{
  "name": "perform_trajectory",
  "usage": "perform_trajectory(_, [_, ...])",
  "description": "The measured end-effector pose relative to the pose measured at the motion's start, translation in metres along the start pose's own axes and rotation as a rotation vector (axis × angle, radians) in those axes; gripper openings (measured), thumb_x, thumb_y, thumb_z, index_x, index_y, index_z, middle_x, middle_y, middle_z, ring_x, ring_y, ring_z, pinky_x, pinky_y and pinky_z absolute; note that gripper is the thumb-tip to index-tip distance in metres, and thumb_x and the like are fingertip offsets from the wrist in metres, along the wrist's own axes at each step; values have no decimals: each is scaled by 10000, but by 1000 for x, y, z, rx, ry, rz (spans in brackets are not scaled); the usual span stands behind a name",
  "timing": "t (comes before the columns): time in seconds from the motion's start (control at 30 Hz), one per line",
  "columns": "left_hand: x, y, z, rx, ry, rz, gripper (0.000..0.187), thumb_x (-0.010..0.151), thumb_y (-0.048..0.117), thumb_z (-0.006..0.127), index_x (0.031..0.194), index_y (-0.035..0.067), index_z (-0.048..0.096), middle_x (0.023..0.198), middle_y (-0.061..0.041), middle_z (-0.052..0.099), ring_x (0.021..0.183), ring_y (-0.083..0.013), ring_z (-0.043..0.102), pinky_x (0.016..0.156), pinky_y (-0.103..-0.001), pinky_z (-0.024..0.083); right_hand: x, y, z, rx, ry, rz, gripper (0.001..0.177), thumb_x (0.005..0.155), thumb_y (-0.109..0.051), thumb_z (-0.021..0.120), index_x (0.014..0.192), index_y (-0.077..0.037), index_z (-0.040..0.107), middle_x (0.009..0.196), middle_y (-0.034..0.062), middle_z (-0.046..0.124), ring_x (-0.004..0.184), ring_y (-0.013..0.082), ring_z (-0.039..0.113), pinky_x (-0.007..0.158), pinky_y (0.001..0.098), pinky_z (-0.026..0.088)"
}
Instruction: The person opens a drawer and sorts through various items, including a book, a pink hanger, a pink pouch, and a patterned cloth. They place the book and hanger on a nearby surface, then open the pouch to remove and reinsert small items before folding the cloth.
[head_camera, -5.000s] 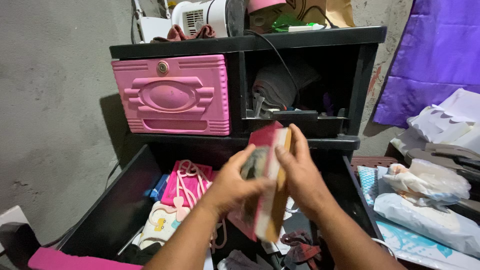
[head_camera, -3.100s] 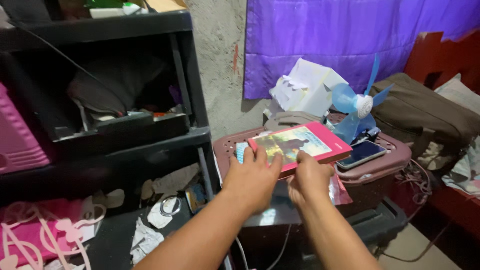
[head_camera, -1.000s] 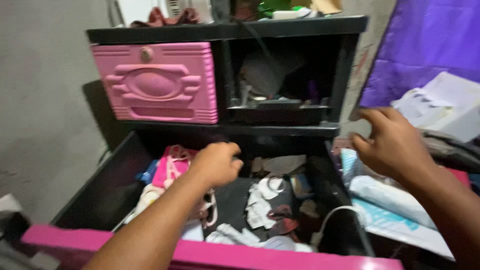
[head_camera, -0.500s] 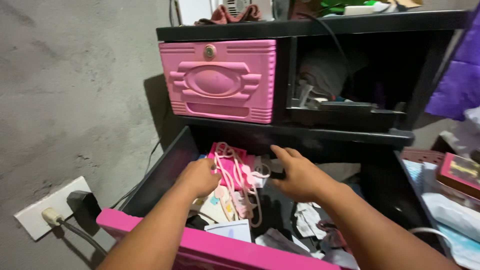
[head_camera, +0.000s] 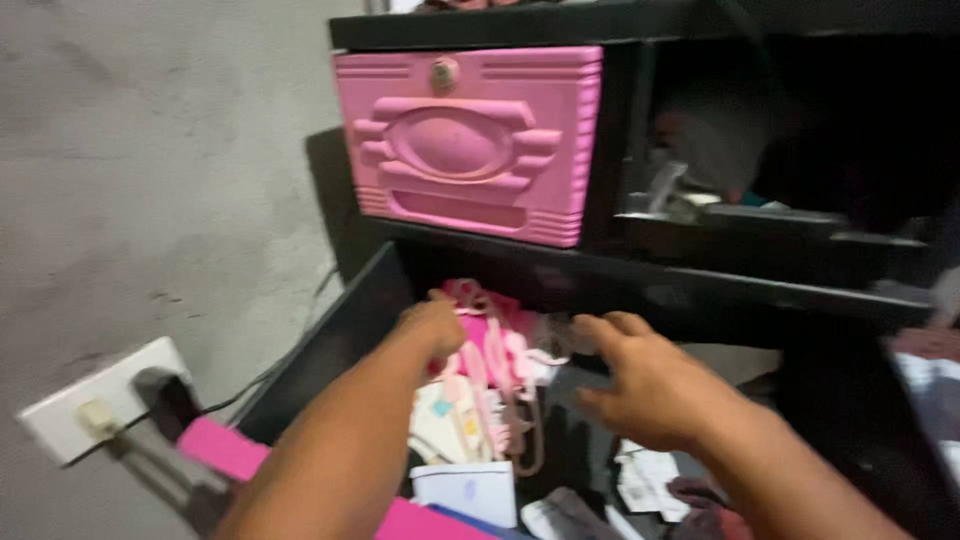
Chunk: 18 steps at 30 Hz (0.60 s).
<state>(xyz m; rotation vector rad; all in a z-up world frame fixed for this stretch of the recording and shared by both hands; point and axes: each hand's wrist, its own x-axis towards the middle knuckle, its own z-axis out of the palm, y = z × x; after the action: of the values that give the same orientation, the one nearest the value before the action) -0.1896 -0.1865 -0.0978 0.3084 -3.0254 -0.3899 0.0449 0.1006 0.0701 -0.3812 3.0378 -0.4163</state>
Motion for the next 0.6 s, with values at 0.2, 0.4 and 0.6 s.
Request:
perform_trajectory(0.2, [-35, 26, -19, -297, -122, 85, 306, 875, 210, 622, 1028, -28, 740, 1069, -278, 747, 897, -370, 770, 751, -462, 599, -4, 1, 0, 7, 1, 45, 860, 816, -368, 756, 1566, -252, 352, 1597, 54, 347, 1409, 285, 472, 1132, 379, 454])
perform_trajectory(0.4, [-75, 43, -43, -463, -343, 29, 274, 849, 58, 532, 1032, 0, 728, 815, -202, 726, 588, -259, 643, 486, -426, 476, -6, 3, -6, 66, 12, 121, 830, 835, -401, 743, 1560, -240, 371, 1573, 67, 379, 1379, 286, 508, 1123, 383, 468])
perform_trajectory(0.6, [-79, 52, -28, -465, -297, 228, 261, 865, 99, 539, 1065, 26, 690, 763, -156, 719, 582, -201, 641, 498, -368, 479, -7, 8, -6, 79, 21, 129, 756, 859, -358, 716, 1523, -219, 380, 1559, 78, 391, 1334, 302, 549, 1095, 394, 490])
